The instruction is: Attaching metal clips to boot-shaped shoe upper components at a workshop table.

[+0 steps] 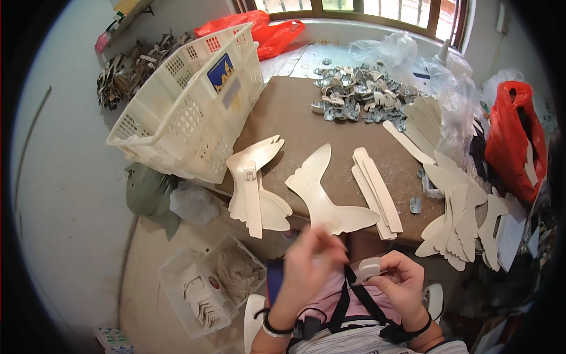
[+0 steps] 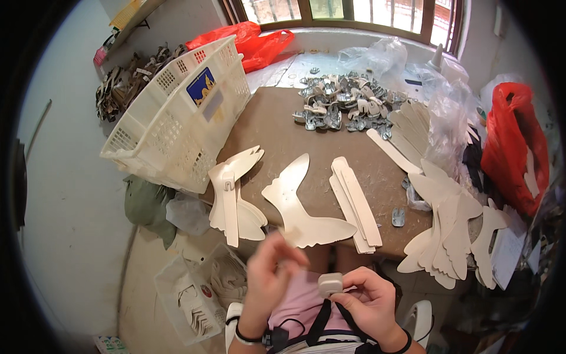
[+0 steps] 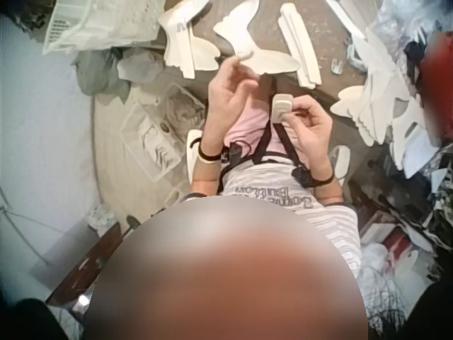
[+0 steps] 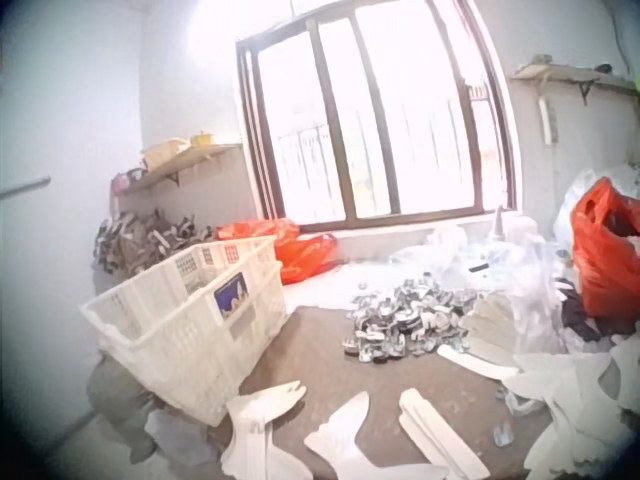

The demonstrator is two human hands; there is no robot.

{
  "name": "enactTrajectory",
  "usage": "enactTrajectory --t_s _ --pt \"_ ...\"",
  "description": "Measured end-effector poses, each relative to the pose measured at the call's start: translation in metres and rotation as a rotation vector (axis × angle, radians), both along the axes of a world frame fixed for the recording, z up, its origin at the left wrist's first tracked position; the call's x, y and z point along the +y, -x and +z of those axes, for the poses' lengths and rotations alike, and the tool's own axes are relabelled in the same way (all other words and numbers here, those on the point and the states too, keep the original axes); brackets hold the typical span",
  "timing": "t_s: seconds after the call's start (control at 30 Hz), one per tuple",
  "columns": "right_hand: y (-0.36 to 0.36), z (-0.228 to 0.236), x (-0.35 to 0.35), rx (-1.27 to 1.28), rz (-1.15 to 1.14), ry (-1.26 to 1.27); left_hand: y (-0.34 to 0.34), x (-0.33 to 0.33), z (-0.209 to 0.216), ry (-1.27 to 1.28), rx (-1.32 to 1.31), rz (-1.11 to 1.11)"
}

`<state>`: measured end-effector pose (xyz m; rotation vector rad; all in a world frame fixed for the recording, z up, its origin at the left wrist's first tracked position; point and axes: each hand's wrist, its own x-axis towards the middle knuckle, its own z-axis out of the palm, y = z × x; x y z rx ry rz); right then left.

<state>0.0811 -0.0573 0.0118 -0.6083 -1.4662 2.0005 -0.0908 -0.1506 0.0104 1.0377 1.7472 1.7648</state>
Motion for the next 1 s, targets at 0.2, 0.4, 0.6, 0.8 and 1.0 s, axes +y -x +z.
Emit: enactTrajectory --t_s 0.2,0.4,0.6,0.8,1.0 --pt "-0.007 -0.003 0.004 0.101 0.068 0.297 0.082 0.049 -0.048 0.626 1.057 0.519" --pt "-0.006 0.007 0.013 0.128 0.044 0.331 0.044 0.046 -0.009 0.239 0.375 0.351" --pt "0.020 -0.003 0.010 0.122 0.072 0.173 -0.031 -0.016 0.014 -0.051 -0.094 0.173" --pt "0.029 -0.016 0.002 0.391 0.036 0.250 -0.054 -0.028 0.013 -0.156 -0.370 0.138" --pt "0.022 -0.008 -0.003 0.422 0.015 0.256 -0.063 -0.027 0.012 -0.145 -0.407 0.141"
